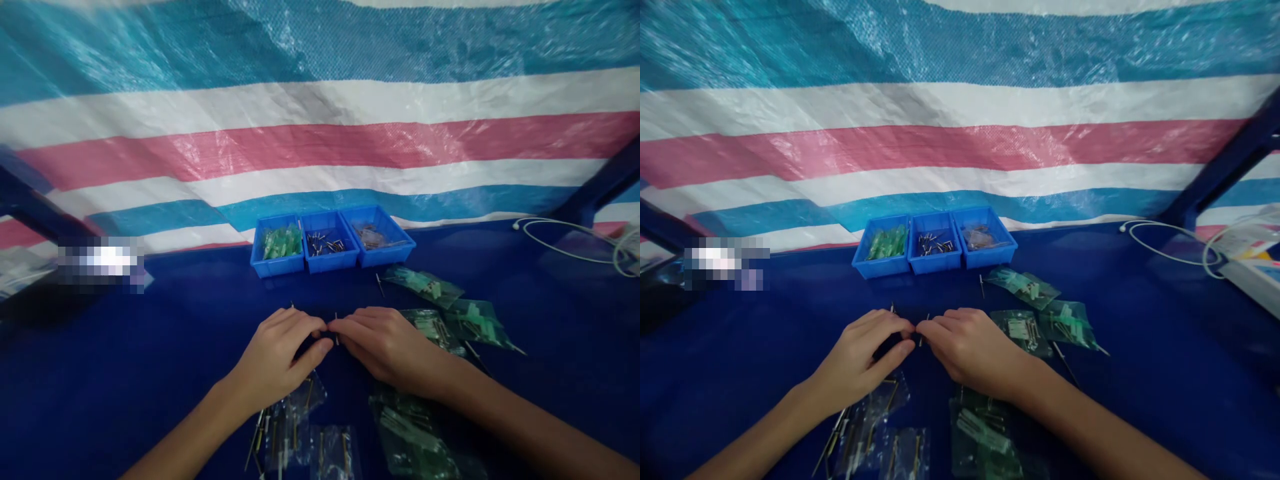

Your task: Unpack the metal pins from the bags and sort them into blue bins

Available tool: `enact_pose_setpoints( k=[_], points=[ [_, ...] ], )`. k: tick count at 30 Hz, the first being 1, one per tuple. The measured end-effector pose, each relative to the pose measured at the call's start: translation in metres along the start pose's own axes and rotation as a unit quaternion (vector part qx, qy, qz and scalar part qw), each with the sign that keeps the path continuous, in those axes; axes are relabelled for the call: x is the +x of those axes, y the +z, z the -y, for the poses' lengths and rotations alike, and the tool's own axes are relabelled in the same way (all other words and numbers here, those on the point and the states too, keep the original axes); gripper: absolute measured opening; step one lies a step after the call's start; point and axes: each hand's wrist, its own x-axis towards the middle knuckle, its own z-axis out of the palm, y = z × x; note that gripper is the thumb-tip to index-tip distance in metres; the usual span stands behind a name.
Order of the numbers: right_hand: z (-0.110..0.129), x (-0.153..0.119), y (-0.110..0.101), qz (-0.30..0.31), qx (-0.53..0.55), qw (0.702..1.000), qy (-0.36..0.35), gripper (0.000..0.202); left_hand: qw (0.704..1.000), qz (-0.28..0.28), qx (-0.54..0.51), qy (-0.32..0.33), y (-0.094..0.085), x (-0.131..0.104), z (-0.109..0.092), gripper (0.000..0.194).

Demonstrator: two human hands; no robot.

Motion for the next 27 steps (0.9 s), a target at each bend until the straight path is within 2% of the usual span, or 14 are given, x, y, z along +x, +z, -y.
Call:
enact_pose_setpoints(
  k=[9,16,23,27],
  points=[
    [0.001,0.0008,-0.0036,-0.002,-0.042,0.999,-0.004,0.016,1.0,0.007,-0.02,0.014,0.002,0.0,-0.0021,0.018],
    [-0.0005,0.0004,-0.001,0.053,-0.053,0.997,-0.023,0.017,1.0,0.008,-0.015,0.011,0.0017,0.0016,-0.0019,0.021],
    [-0.0008,-0.0002,-0.0005,0.036,-0.058,0.997,-0.029,0.02,1.0,0.008,-0.017,0.011,0.0023,0.0007,-0.0008,0.022],
    [-0.0015,-0.0009,-0.0002,0.006,-0.058,0.998,-0.016,0.019,1.0,-0.004,-0.014,0.002,0.002,0.0004,-0.0008,0.018]
  ],
)
